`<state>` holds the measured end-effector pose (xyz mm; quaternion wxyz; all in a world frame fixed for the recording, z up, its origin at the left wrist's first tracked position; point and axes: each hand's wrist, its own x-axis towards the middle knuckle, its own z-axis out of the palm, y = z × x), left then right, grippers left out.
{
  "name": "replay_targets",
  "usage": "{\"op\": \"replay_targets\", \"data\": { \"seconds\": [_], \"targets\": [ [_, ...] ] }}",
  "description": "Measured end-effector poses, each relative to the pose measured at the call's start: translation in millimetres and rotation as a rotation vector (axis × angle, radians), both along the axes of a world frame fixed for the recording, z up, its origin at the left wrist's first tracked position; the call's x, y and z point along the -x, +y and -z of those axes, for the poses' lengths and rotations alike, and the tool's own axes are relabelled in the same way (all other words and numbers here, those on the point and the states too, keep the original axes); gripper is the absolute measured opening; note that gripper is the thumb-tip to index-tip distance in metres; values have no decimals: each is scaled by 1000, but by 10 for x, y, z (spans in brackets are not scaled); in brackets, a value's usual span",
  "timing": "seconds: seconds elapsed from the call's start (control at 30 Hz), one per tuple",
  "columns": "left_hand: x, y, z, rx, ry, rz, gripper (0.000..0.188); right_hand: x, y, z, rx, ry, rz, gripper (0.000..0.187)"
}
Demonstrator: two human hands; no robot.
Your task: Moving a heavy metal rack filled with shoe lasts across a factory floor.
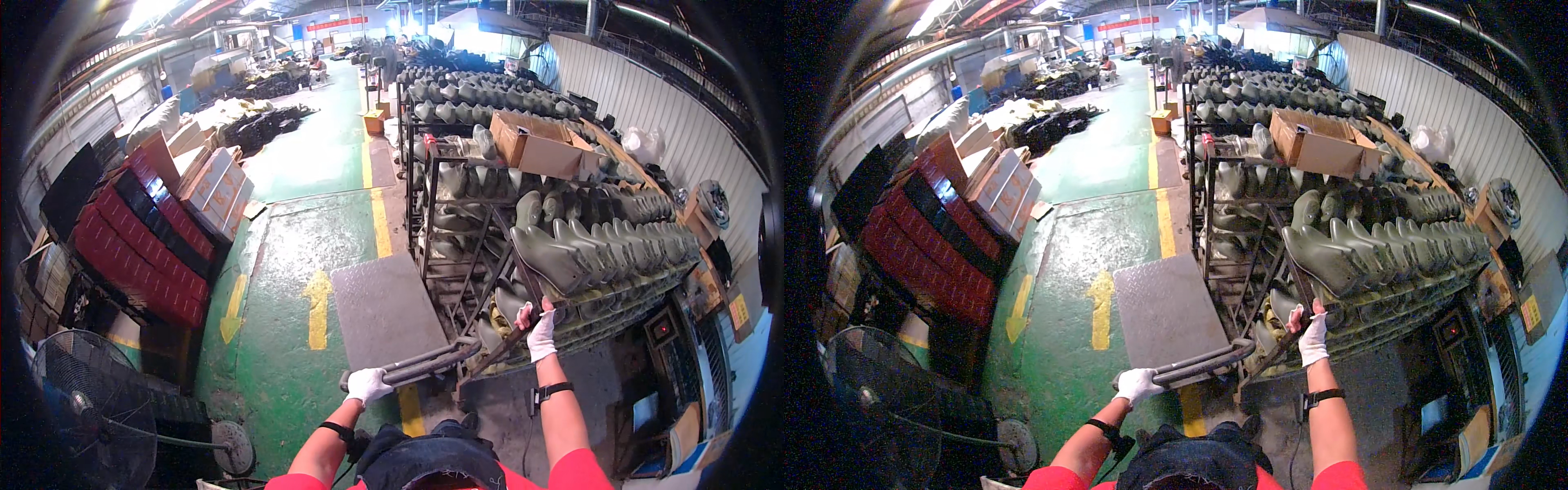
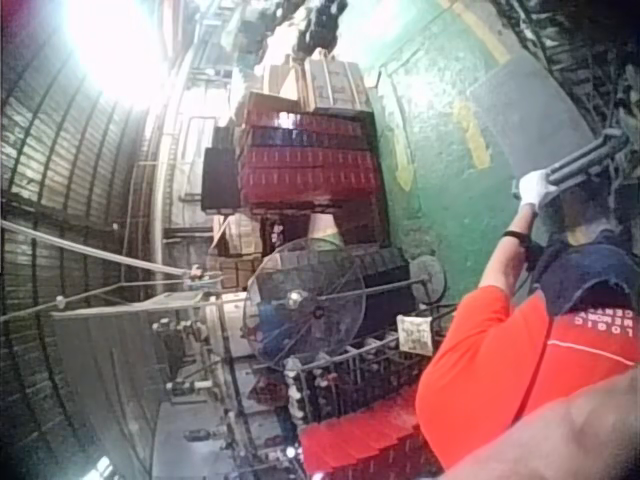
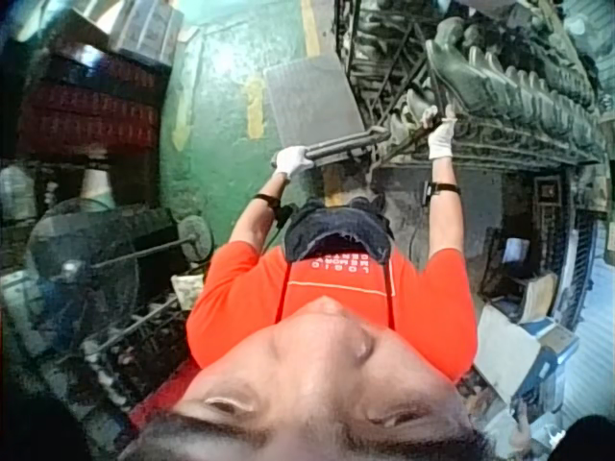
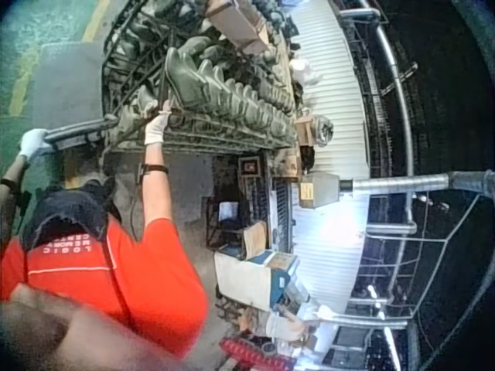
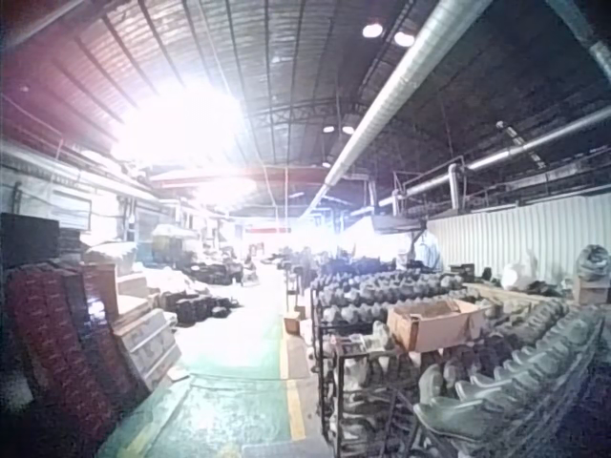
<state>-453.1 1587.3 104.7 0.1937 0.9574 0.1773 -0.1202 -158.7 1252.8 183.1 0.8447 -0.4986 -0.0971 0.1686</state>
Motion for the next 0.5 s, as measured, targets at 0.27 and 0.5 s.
{"op": "replay_targets", "data": {
  "seconds": [0.27,0.5],
  "targets": [
    [-7,-6,-47,21,-17,1,37,17,-9,-23,-2,-5,4,71],
    [19,8,-38,35,-86,-5,35,68,21,-73,52,-26,29,72]
  ]
}}
